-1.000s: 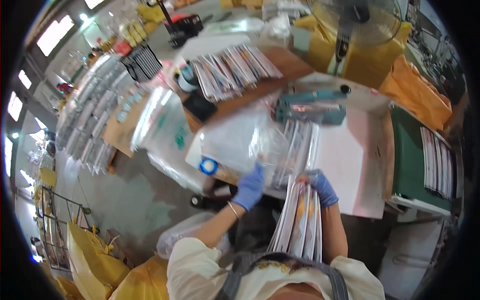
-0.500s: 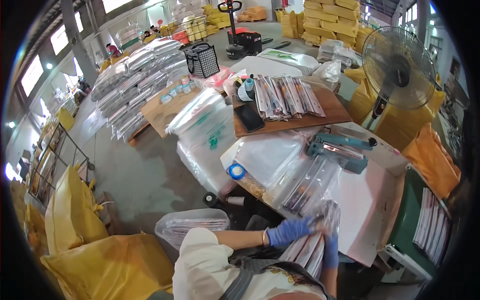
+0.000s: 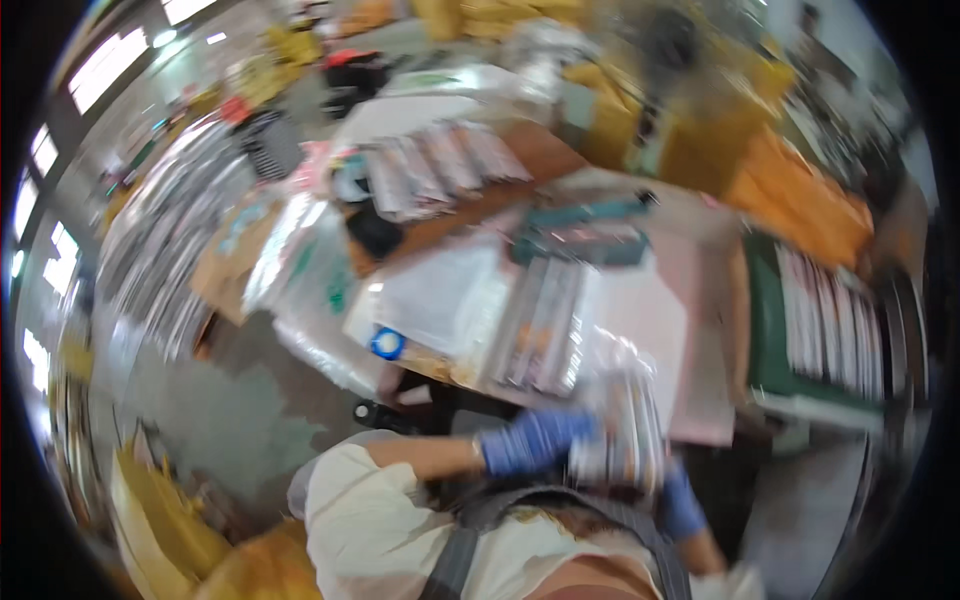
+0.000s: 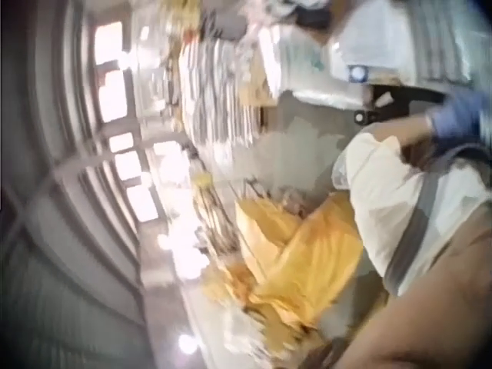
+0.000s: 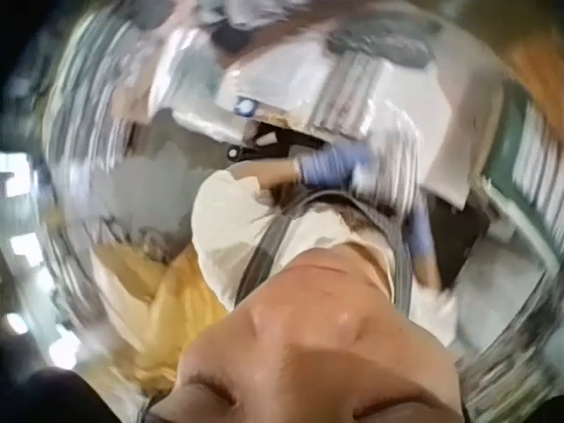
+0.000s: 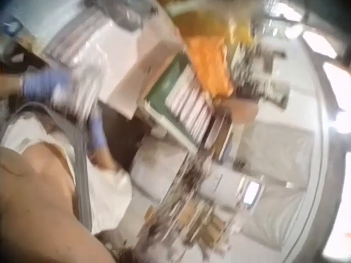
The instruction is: The recorder is packing bundles of thin materials into plastic bags and sealing them at a warehouse workstation.
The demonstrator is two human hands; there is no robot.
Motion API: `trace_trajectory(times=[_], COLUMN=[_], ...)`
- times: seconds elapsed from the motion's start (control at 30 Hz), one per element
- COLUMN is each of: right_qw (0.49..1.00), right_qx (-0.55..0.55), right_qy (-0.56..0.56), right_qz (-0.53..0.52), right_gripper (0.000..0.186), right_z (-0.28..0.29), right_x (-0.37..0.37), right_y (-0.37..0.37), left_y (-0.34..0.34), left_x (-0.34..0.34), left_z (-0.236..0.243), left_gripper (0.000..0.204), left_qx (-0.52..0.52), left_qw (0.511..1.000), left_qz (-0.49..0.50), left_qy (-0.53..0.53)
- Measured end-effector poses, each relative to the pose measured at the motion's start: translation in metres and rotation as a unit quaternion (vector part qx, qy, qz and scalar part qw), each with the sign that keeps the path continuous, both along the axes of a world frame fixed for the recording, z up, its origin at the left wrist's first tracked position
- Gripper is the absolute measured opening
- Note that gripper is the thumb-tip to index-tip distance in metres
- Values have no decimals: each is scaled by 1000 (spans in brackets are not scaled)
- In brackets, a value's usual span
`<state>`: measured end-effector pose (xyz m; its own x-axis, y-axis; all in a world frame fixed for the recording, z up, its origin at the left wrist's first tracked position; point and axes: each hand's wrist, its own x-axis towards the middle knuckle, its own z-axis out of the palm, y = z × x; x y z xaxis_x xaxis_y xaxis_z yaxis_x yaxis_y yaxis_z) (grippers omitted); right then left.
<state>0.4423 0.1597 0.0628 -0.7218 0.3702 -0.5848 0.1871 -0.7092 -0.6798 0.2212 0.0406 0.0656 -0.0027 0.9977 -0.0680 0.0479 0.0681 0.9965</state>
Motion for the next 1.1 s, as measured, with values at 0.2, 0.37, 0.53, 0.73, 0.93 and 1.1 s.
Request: trace_trajectory(times=[0.2,0.37,0.53,0.73,0.93,1.1], right_qw=[508,487,357,394,532,601], right_qx=[840,864,928,904,840,753], right_qy=[87,117,-62,148,6,65], right_qz=[169,45,-82,-78,-110,-258], right_gripper=[12,14,19,7,13,16], right_z=[81,133,122,96,16,-1], right_x=[-87,-89,-125,-147,-277,-379], right_y=[111,127,79,125,259,271], left_y=[79,123,128,135,217,265], left_x=[-99,-90,-67,-32,-52,-106], left_z=[71,117,111,50,-49,-108], left_gripper=[17,6,9,62,46,38], left_qx=[131,151,169,279,64,-18], left_qw=[850,888,944,940,952,886], left_qz=[198,263,263,191,262,343], left_qy=[470,345,107,-57,-144,-311])
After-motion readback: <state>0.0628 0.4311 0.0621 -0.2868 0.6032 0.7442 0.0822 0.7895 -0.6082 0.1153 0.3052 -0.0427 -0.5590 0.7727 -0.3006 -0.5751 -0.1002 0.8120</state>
